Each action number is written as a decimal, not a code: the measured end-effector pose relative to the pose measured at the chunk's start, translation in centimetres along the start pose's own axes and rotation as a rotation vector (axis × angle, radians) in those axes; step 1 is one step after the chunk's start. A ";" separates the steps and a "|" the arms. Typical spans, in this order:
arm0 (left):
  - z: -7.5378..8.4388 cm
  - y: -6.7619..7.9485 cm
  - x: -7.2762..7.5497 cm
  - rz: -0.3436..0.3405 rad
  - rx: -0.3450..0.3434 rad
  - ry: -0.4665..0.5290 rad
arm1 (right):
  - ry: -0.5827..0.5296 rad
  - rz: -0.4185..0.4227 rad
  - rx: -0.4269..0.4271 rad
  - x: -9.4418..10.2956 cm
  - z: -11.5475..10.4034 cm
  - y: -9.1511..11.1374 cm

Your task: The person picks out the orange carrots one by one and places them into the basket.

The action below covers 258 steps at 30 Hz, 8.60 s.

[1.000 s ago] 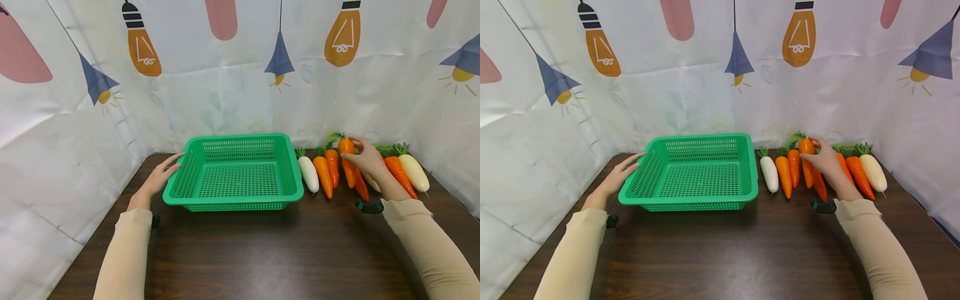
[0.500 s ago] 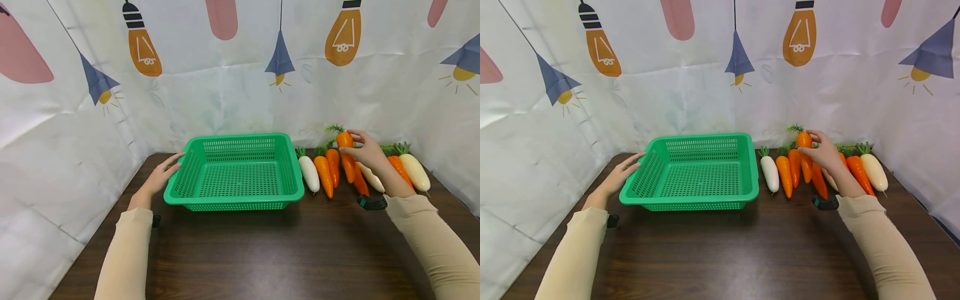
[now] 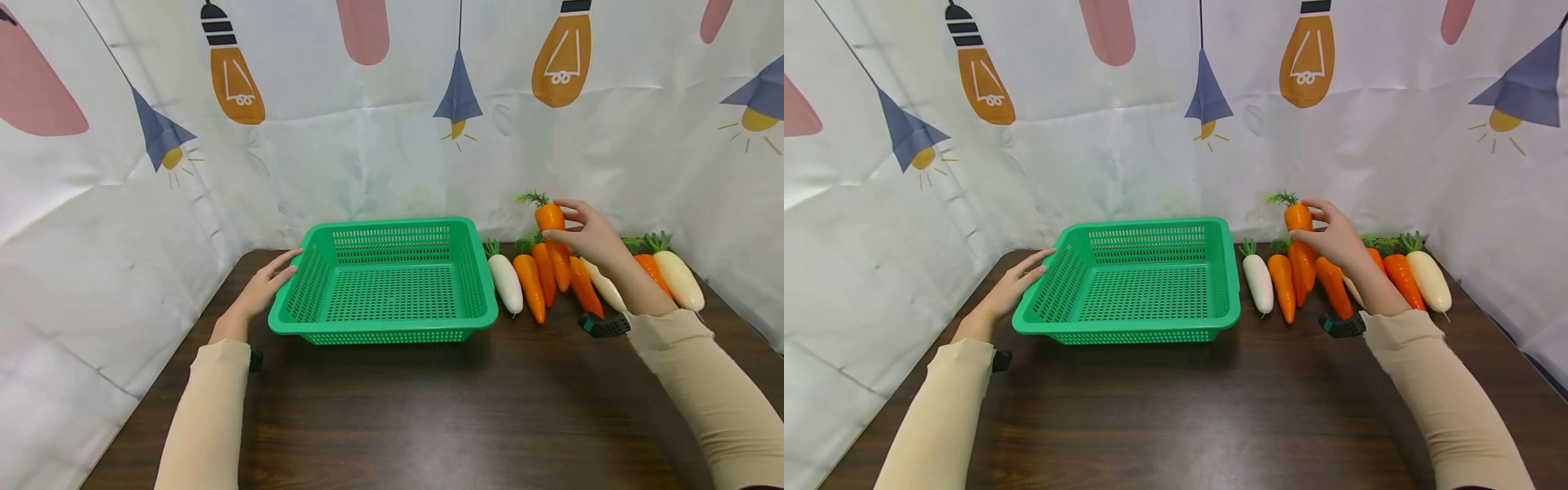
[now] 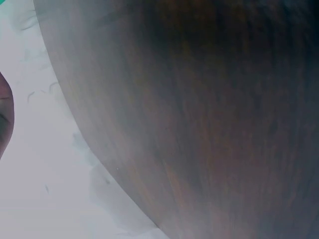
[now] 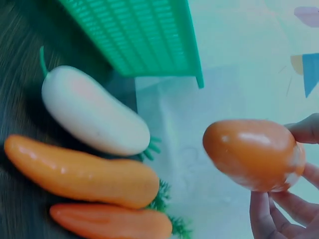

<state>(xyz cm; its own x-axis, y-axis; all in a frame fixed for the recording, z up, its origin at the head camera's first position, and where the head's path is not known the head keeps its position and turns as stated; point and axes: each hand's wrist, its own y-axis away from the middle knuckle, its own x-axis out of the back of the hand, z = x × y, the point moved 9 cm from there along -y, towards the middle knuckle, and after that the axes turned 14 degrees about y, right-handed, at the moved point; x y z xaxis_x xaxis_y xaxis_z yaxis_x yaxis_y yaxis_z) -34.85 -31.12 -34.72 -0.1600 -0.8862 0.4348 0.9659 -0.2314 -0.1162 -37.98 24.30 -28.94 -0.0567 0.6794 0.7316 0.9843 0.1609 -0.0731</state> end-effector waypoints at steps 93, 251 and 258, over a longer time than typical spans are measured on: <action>-0.2 0.1 0.0 0.005 0.023 0.013 | -0.710 -0.329 -0.065 -16.9 -17.1 -5.2; -0.1 0.1 0.1 0.049 0.033 0.000 | 0.188 -0.596 0.130 -30.8 -20.7 -8.6; 0.1 -0.1 -0.1 0.037 0.049 -0.007 | 0.246 -0.578 0.158 -29.3 -21.2 -8.4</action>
<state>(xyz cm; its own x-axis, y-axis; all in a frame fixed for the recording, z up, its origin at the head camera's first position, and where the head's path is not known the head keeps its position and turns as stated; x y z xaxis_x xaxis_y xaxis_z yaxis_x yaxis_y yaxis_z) -34.89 -31.02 -34.65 -0.1230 -0.8910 0.4371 0.9799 -0.1786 -0.0884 -41.01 -12.11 -35.44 -0.5118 0.2704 0.8154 0.7686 0.5681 0.2940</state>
